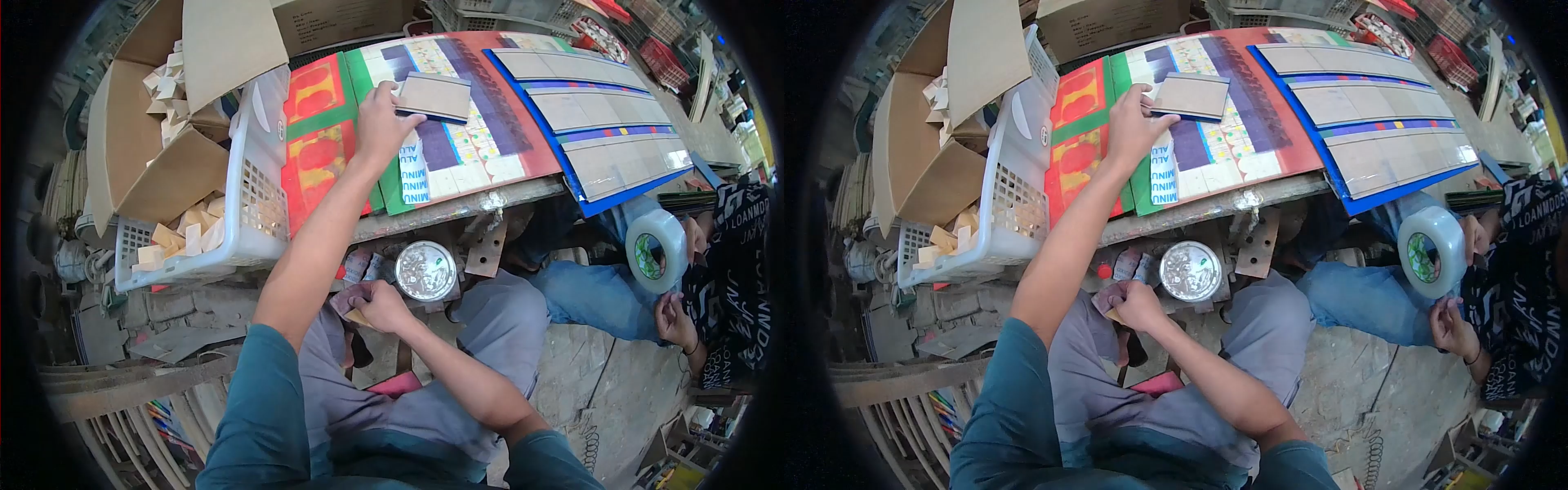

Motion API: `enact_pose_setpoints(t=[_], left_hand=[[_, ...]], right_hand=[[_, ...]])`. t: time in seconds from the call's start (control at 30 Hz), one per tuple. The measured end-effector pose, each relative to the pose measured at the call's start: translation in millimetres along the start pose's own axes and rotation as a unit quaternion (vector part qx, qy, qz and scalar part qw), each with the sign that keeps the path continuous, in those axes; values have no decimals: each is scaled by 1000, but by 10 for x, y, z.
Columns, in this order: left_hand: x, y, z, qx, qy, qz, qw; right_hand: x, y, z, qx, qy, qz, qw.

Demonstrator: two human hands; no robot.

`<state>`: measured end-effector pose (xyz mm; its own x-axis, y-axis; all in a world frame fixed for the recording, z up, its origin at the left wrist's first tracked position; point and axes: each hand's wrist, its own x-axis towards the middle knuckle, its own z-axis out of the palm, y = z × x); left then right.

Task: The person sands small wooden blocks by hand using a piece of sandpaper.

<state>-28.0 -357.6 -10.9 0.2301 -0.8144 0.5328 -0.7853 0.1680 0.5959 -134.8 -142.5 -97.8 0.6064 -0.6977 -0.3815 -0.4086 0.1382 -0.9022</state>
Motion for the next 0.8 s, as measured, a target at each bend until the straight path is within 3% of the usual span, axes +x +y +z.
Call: enact_pose_setpoints(t=[0.07,0.13,0.27,0.37,0.43,0.47,0.6,0.67,0.8], left_hand=[[-8,-120,-39,-44,-20,-30,998],[-59,-260,-21,-200,23,-76,977],[-105,-331,8,-246,38,-82,965],[-109,-306,5,-116,41,-30,992],[-141,-315,-5,11,115,-21,993],[-130,-331,-21,-46,116,-69,990],[-119,-420,-25,-53,72,-91,992],[-109,-393,-15,23,42,-16,999],[-129,-289,-16,46,24,-23,998]], right_hand=[[-12,-34,-5,-12,2,11,1000],[-21,-44,-5,-12,-6,19,1000],[-11,-28,4,-28,-14,41,999],[-32,-76,-31,-6,-15,16,1000],[-9,-23,-3,-3,-16,19,1000],[0,-2,11,0,-12,21,1000],[-23,-88,-38,-18,-12,28,999],[-14,-77,-36,-17,-16,26,999],[5,-21,-14,-21,-15,19,999]])
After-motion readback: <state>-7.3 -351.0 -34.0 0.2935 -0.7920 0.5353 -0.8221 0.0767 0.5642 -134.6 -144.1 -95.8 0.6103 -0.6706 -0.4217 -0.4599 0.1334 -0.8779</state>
